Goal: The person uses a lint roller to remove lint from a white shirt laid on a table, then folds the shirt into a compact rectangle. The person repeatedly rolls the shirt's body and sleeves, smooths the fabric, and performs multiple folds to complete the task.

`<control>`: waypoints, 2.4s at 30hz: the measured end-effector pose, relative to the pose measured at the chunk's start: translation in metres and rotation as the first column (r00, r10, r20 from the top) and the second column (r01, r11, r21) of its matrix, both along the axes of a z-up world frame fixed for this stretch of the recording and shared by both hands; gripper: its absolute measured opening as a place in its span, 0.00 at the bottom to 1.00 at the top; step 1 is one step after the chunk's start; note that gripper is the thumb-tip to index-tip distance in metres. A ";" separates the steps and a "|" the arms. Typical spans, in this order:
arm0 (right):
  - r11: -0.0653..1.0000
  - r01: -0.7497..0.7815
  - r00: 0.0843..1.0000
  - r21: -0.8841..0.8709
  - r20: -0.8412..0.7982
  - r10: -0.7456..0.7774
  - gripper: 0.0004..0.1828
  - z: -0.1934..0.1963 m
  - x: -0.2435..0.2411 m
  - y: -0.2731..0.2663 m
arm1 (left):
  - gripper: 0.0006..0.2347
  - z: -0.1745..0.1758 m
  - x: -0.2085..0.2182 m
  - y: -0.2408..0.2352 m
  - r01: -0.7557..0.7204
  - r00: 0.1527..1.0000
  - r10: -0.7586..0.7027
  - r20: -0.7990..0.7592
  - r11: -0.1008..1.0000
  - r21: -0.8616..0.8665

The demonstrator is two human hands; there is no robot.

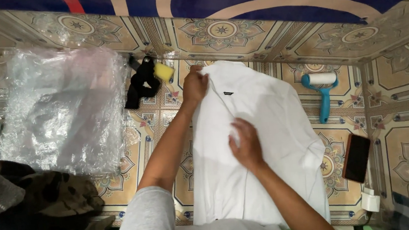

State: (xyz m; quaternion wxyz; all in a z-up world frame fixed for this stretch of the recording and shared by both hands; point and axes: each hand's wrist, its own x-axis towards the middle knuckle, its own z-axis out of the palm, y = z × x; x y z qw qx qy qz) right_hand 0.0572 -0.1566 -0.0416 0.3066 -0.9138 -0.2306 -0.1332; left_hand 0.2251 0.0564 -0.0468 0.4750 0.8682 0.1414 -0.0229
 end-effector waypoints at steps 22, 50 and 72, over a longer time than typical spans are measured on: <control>0.982 0.185 0.980 -0.036 0.078 -0.182 0.30 -0.050 0.052 -0.071 | 0.31 0.012 -0.096 -0.030 0.480 0.868 -0.433 -0.244 0.600 0.640; 0.911 -0.052 0.722 -0.409 -0.646 -0.248 0.33 0.049 -0.014 -0.001 | 0.33 0.034 -0.308 -0.066 0.541 0.840 -0.423 -0.339 0.701 0.465; 0.935 -0.005 0.805 -0.354 -0.556 -0.207 0.28 0.054 0.057 0.074 | 0.26 0.036 -0.349 -0.022 0.607 0.793 -0.546 -0.271 0.676 0.418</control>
